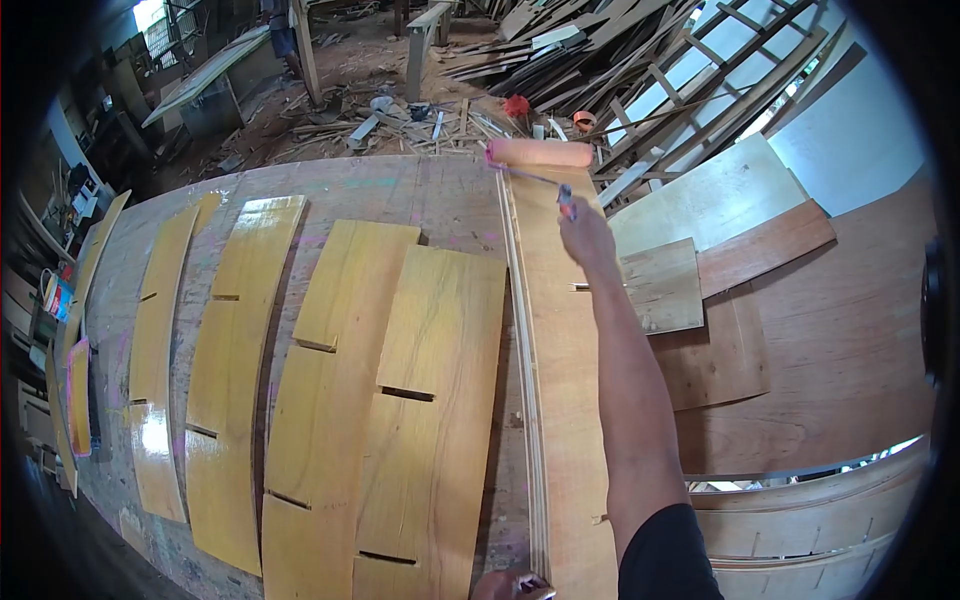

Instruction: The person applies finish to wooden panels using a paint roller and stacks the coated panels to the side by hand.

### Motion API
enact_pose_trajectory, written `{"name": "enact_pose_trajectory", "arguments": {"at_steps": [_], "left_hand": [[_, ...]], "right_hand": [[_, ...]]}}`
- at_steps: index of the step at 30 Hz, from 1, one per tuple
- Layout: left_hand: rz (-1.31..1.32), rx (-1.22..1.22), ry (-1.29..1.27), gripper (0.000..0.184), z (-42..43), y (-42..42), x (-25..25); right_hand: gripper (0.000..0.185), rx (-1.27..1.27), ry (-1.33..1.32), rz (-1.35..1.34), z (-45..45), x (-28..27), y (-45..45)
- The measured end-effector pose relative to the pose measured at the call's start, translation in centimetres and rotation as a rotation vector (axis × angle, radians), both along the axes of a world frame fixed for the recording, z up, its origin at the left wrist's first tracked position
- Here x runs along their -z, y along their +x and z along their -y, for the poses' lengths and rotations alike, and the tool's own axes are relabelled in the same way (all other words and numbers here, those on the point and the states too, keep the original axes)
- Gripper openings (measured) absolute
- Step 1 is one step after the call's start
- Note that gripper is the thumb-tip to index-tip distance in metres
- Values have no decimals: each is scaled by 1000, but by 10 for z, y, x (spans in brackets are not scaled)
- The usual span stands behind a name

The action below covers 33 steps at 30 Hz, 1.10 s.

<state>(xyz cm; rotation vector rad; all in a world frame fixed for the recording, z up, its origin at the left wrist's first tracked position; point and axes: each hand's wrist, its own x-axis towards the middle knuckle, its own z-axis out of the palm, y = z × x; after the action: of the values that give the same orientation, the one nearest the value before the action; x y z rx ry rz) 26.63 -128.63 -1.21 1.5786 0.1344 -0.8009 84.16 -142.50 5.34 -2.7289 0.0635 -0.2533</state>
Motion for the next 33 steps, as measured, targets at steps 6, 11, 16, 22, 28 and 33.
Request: {"name": "enact_pose_trajectory", "arguments": {"at_steps": [6,11,16,22,28,33], "left_hand": [[92,12,58,29,2,-6,11],[39,11,26,24,-1,1,11],[14,39,-33,21,-5,0,16],[96,60,18,24,-8,16,-11],[71,188,59,34,-17,24,-29],[202,81,141,36,-24,9,-39]], "right_hand": [[35,32,61,28,4,5,48],[36,51,41,-95,8,5,50],[35,53,31,-58,16,8,66],[31,1,6,-85,36,7,36],[30,5,1,-130,57,-29,-105],[42,-19,20,-63,86,-35,-269]]}}
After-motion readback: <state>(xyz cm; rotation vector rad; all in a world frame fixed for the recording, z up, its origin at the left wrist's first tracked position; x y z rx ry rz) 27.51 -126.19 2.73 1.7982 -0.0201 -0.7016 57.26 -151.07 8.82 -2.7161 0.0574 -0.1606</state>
